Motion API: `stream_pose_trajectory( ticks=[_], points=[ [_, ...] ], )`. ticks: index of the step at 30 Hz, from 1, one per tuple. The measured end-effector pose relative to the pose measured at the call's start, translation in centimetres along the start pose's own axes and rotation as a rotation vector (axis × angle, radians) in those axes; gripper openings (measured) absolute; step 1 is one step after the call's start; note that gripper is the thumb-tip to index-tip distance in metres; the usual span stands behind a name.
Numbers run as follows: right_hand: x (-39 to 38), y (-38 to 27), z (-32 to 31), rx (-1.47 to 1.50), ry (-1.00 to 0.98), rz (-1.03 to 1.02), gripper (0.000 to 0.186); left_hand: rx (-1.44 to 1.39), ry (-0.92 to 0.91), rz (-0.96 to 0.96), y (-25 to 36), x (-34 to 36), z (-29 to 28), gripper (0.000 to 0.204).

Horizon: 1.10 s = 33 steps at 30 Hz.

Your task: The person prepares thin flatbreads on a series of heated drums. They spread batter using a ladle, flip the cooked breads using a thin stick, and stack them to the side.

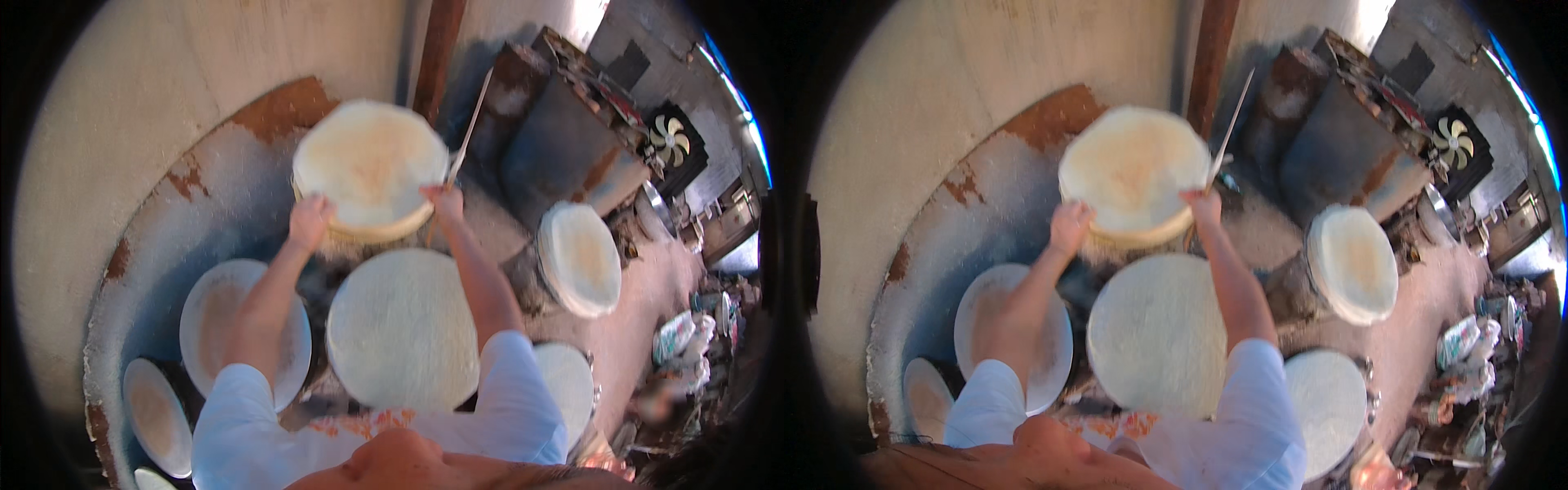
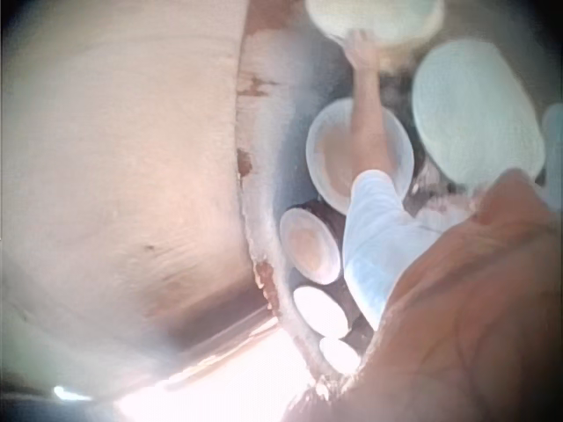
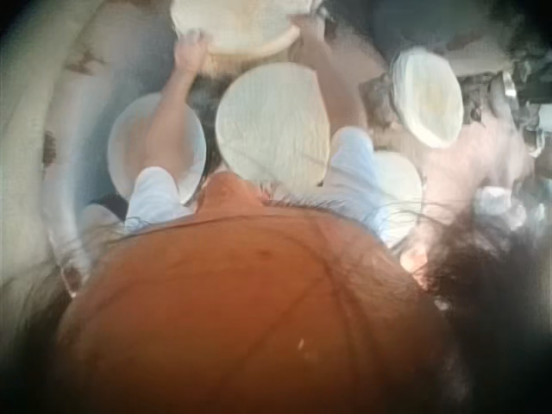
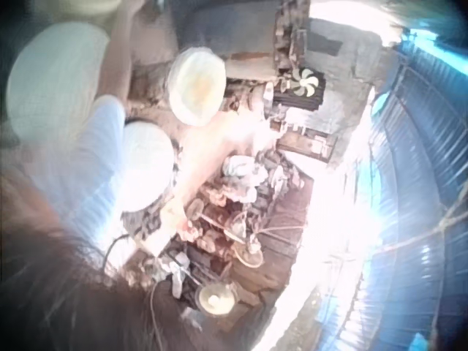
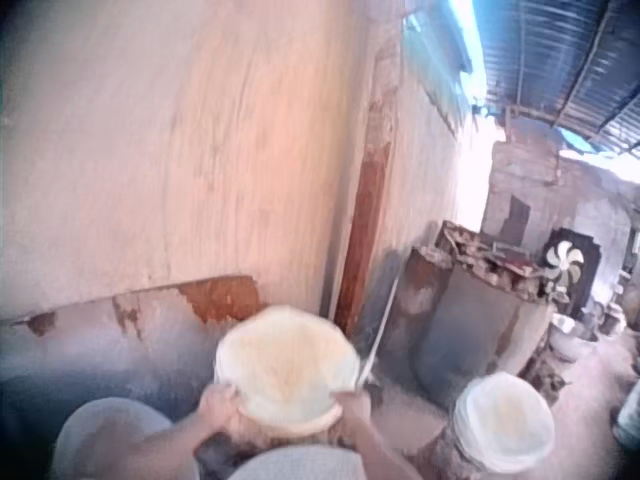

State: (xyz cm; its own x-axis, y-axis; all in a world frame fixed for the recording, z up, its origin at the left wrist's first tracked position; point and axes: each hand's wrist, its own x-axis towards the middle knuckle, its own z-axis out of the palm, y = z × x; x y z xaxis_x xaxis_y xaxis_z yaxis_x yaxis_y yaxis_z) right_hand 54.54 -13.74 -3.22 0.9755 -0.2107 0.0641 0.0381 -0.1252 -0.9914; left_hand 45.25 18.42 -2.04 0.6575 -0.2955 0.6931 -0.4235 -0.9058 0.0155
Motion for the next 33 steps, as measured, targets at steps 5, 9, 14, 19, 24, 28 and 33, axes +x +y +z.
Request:
stream_pose_trajectory(
  ticks=[5, 9, 14, 19, 24, 28, 33],
  points=[
    [1.2, 5.4, -0.5, -0.009, -0.078, 0.046, 0.010, 0.036, -0.079, 0.040, 1.3, -1.1, 4.7, 0.009],
    [2.0, 5.0, -1.2, -0.015, -0.101, 0.027, 0.009, 0.013, -0.126, -0.095, 1.8, -1.6, 2.0, 0.025],
    [-8.9, -4.9, -0.5, -0.606, -0.254, -0.147, 0.018, -0.182, -0.052, -0.557, 7.3, -13.4, -15.3, 0.032],
    [-24.8, -4.6, 2.7, -0.517, -0.690, -0.488, 0.024, -0.009, -0.204, -0.772, 14.9, -29.4, -31.1, 0.027],
    [-48.0, -6.5, 13.6, -0.171, -1.369, -0.729, 0.038, 0.241, -0.118, -1.496, 24.9, -44.1, -44.4, 0.026],
    [-62.9, -5.3, 17.7, -0.292, -1.469, -0.840, 0.041, 0.660, 0.065, -1.610, 28.8, -56.5, -53.7, 0.023],
    [-72.5, -7.3, 24.5, -0.390, -1.336, -1.001, 0.035, 0.732, 0.217, -1.720, 27.3, -65.0, -60.4, 0.024]
  ],
)
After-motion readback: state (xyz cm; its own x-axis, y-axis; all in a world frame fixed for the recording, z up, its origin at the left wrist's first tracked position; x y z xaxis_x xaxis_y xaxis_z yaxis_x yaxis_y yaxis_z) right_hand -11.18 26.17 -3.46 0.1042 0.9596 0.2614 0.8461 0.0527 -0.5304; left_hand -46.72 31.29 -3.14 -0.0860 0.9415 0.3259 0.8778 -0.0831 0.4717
